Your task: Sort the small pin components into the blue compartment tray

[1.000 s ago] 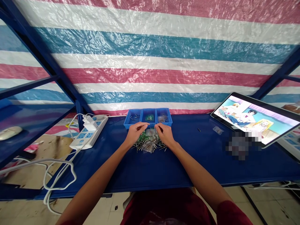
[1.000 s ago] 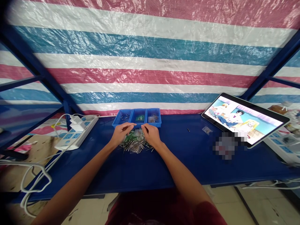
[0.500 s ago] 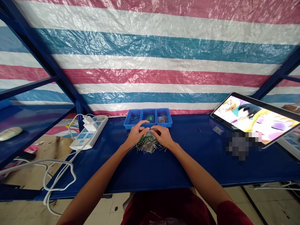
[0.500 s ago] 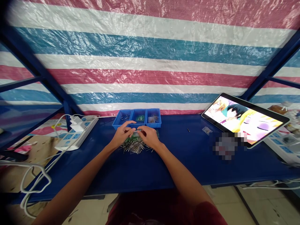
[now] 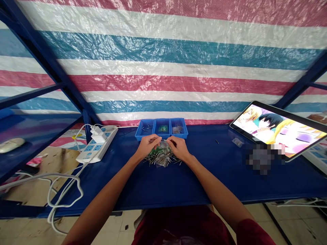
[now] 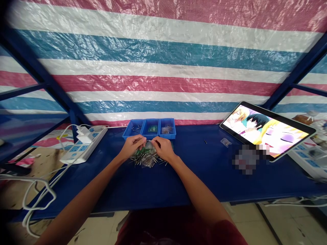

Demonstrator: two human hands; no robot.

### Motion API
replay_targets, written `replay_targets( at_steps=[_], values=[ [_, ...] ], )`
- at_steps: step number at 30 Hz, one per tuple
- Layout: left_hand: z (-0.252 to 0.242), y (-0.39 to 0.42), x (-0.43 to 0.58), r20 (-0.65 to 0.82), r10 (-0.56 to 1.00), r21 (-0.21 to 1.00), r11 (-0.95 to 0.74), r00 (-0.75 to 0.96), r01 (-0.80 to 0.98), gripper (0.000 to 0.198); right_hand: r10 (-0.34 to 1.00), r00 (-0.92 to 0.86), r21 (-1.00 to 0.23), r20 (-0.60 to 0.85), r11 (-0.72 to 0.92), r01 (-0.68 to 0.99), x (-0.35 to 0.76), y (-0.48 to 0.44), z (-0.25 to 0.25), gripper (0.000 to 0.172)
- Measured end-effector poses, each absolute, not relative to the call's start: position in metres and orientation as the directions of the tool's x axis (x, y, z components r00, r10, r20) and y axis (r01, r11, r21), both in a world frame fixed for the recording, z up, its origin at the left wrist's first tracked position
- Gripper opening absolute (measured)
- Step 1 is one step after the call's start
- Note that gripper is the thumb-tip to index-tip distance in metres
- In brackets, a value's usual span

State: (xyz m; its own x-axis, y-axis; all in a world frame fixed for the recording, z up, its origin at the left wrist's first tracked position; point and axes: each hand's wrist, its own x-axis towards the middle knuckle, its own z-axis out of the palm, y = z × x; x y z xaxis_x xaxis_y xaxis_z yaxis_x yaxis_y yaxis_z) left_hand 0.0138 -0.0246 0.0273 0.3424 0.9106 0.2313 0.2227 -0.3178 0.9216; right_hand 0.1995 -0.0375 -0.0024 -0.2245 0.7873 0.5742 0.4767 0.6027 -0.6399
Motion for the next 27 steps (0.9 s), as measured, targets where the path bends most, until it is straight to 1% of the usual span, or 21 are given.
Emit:
replay_targets(
  at_steps=[2, 4, 5, 7, 10, 12, 13, 15, 17, 18, 19, 20, 22, 24, 25, 27],
  values=[
    [0.029, -0.024, 0.014, 0.162, 0.911, 0.950, -0.249, 0.379, 0.190, 0.037, 0.791, -0.233, -0.640, 0.566, 0.600, 0.481, 0.200, -0.038, -0.002, 0.032],
    [0.030, -0.022, 0.014, 0.079, 0.924, 0.984, -0.133, 0.375, 0.119, 0.039, 0.796, -0.229, -0.637, 0.561, 0.591, 0.495, 0.199, -0.037, -0.002, 0.034],
    [0.030, -0.021, 0.014, 0.041, 0.938, 0.995, -0.071, 0.344, 0.074, 0.039, 0.800, -0.220, -0.638, 0.558, 0.583, 0.503, 0.199, -0.037, -0.003, 0.034],
    [0.029, -0.017, 0.012, -0.007, 0.976, 0.999, 0.017, 0.218, -0.046, 0.038, 0.809, -0.196, -0.646, 0.554, 0.567, 0.511, 0.199, -0.036, -0.004, 0.035],
    [0.030, -0.010, 0.006, -0.043, 0.999, 0.969, 0.045, 0.015, -0.243, 0.034, 0.815, -0.178, -0.656, 0.551, 0.555, 0.511, 0.200, -0.034, -0.006, 0.036],
    [0.031, -0.007, 0.001, -0.083, 0.996, 0.952, 0.075, -0.012, -0.298, 0.039, 0.814, -0.181, -0.654, 0.552, 0.557, 0.513, 0.200, -0.034, -0.007, 0.037],
    [0.032, -0.006, 0.000, -0.096, 0.995, 0.952, 0.092, -0.001, -0.293, 0.045, 0.813, -0.183, -0.652, 0.552, 0.558, 0.514, 0.199, -0.034, -0.007, 0.037],
    [0.033, -0.006, -0.003, -0.088, 0.996, 0.972, 0.091, 0.026, -0.216, 0.054, 0.811, -0.185, -0.647, 0.555, 0.561, 0.516, 0.199, -0.034, -0.006, 0.037],
    [0.032, -0.006, -0.004, -0.011, 0.999, 0.999, 0.012, 0.030, -0.047, 0.051, 0.810, -0.179, -0.645, 0.559, 0.560, 0.521, 0.199, -0.034, -0.006, 0.037],
    [0.031, -0.006, -0.005, 0.059, 0.998, 0.995, -0.061, 0.028, 0.073, 0.046, 0.810, -0.175, -0.643, 0.560, 0.558, 0.524, 0.199, -0.034, -0.005, 0.037],
    [0.029, -0.006, -0.005, 0.145, 0.989, 0.965, -0.151, 0.042, 0.213, 0.041, 0.810, -0.170, -0.642, 0.562, 0.556, 0.527, 0.199, -0.035, -0.005, 0.037],
    [0.027, -0.006, -0.005, 0.235, 0.968, 0.900, -0.249, 0.083, 0.358, 0.035, 0.810, -0.166, -0.641, 0.563, 0.554, 0.531, 0.200, -0.035, -0.004, 0.037],
    [0.022, -0.006, -0.005, 0.365, 0.895, 0.681, -0.444, 0.256, 0.582, 0.030, 0.811, -0.157, -0.639, 0.564, 0.548, 0.540, 0.200, -0.035, -0.003, 0.038],
    [0.018, -0.007, -0.005, 0.385, 0.796, 0.451, -0.603, 0.466, 0.658, 0.030, 0.814, -0.152, -0.636, 0.561, 0.541, 0.550, 0.200, -0.035, -0.002, 0.038],
    [0.016, -0.008, -0.005, 0.373, 0.747, 0.362, -0.663, 0.550, 0.655, 0.031, 0.814, -0.150, -0.635, 0.561, 0.539, 0.553, 0.201, -0.035, -0.002, 0.038],
    [0.013, -0.009, -0.004, 0.348, 0.665, 0.229, -0.744, 0.661, 0.628, 0.034, 0.814, -0.152, -0.630, 0.561, 0.539, 0.559, 0.201, -0.034, -0.002, 0.038]
  ],
)
